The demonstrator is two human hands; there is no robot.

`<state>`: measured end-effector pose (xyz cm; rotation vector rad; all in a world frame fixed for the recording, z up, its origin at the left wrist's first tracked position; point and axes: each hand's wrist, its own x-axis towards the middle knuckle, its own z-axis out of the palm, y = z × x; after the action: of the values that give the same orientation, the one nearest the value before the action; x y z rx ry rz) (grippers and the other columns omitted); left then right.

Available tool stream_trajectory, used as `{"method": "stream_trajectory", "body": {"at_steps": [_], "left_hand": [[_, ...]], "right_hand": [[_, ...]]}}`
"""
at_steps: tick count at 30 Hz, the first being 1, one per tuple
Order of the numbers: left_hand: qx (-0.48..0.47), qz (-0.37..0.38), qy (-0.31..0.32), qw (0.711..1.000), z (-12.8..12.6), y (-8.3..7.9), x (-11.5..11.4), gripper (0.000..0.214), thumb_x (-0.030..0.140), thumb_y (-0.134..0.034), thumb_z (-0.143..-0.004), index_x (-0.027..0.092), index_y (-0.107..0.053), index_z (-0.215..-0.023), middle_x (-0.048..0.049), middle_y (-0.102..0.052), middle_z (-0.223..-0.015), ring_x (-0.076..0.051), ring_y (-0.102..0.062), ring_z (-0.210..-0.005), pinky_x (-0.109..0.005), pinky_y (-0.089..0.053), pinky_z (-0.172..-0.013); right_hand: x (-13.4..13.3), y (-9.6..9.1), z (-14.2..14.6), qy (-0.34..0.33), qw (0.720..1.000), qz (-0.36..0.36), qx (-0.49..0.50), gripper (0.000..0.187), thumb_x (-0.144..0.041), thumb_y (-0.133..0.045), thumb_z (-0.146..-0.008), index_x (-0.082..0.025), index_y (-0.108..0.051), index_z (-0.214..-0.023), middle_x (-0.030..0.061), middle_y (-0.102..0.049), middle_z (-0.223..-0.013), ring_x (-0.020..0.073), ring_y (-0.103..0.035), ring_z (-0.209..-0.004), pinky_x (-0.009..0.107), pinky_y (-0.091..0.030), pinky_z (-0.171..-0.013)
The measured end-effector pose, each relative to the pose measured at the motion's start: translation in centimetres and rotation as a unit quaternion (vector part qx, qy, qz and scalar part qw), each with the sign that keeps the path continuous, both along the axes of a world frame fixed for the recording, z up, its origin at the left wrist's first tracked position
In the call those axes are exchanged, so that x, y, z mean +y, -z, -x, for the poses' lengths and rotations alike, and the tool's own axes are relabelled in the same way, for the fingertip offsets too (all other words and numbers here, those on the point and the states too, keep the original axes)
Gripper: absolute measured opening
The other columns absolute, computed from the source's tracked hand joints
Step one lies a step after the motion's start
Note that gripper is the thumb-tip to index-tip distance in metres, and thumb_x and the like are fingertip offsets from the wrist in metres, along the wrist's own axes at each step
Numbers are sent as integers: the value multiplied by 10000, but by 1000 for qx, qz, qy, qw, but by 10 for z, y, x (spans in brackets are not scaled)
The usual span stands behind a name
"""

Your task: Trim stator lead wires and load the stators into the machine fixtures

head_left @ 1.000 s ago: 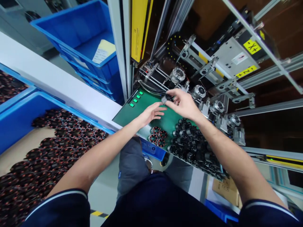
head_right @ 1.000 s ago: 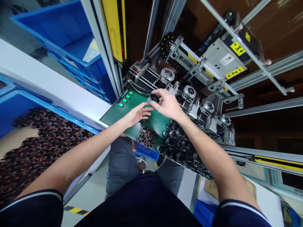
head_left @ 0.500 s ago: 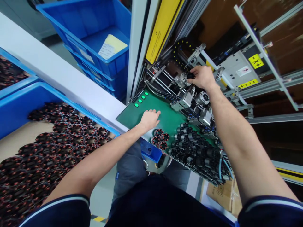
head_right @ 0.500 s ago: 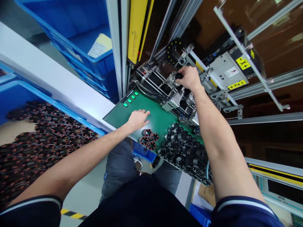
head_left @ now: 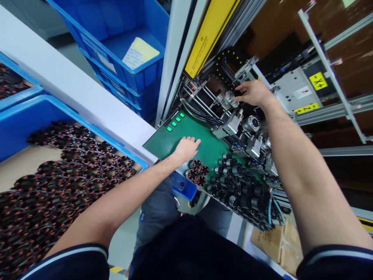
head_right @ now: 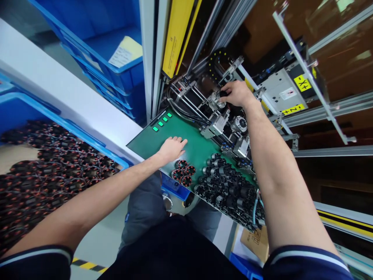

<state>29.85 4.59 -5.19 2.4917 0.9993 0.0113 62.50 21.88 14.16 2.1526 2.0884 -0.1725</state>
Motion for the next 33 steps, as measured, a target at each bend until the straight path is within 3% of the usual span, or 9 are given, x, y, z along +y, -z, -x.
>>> {"method": "stream_trajectory", "body": {"at_steps": [7, 10, 12, 16, 21, 24, 27, 30, 33], "left_hand": [[-19, 15, -4, 1000, -2, 6, 0, 467, 370, -746, -1161, 196, -699, -1592, -241, -805, -1487, -428, -739, -1394, -498, -528, -1132], [-20, 16, -12, 1000, -4, 9, -1, 447, 361, -755, -1147, 234, -708, -1573, -221, -803, -1496, -423, -725, -1402, -499, -522, -1147], [-21, 17, -14, 1000, -4, 11, -1, 451, 360, -768, -1138, 245, -710, -1570, -211, -803, -1494, -417, -722, -1403, -492, -519, -1152], [-21, 17, -10, 1000, -2, 12, 1, 494, 377, -763, -1146, 235, -690, -1613, -219, -787, -1517, -418, -715, -1428, -483, -516, -1159], [-16, 12, -1, 1000, 1, 7, 3, 481, 374, -770, -1139, 211, -715, -1588, -224, -798, -1464, -420, -742, -1404, -476, -548, -1140], [-16, 2, -3, 1000, 0, 0, 5, 456, 362, -757, -1135, 206, -732, -1563, -219, -788, -1458, -411, -767, -1364, -457, -583, -1087], [-26, -16, -7, 1000, 1, -9, 7, 444, 407, -693, -1164, 222, -735, -1566, -201, -747, -1523, -388, -790, -1315, -444, -619, -1036], [-61, -44, -10, 997, 1, -21, 5, 422, 457, -606, -1207, 242, -770, -1532, -170, -745, -1521, -353, -794, -1302, -450, -631, -1082], [-135, -69, -1, 988, -8, -35, -16, 335, 418, -597, -1209, 277, -858, -1363, -136, -788, -1408, -319, -778, -1295, -456, -608, -1164]], "right_hand": [[-3, 0, 11, 21, 999, 8, -23, 682, -224, -980, -977, -31, -785, -1602, 261, -810, -1408, 320, -797, -1294, 499, -605, -1230], [-30, 34, 17, 4, 997, -61, -56, 839, -323, -893, -1040, 30, -622, -1752, 352, -643, -1672, 497, -659, -1541, 712, -524, -1320], [-48, 64, 21, 19, 994, -90, -65, 1077, -478, -847, -1051, 52, -403, -1877, 390, -315, -1905, 620, -419, -1714, 883, -416, -1316], [-59, 102, 26, 55, 994, -88, -37, 1230, -565, -852, -1003, 3, -266, -1923, 368, -86, -1975, 686, -157, -1790, 980, -299, -1300], [-69, 70, 20, 64, 998, -8, -10, 1289, -458, -901, -933, -72, -226, -1961, 332, -43, -1993, 674, -125, -1806, 981, -253, -1322], [-128, 34, 10, -1, 997, -67, 25, 1138, -595, -807, -1001, -135, -348, -1935, 253, -253, -1982, 573, -249, -1814, 902, -289, -1381], [-232, 11, 4, -43, 983, -158, 79, 783, -643, -684, -1093, -185, -633, -1726, 199, -600, -1785, 437, -530, -1678, 714, -428, -1399], [-347, 13, 9, 11, 984, -158, 87, 528, -580, -625, -1159, -182, -787, -1466, 160, -781, -1523, 383, -708, -1432, 591, -534, -1298], [-434, 35, 31, 79, 990, -104, 49, 352, -421, -692, -1121, -175, -868, -1300, 175, -813, -1395, 404, -716, -1341, 571, -570, -1170]]}}
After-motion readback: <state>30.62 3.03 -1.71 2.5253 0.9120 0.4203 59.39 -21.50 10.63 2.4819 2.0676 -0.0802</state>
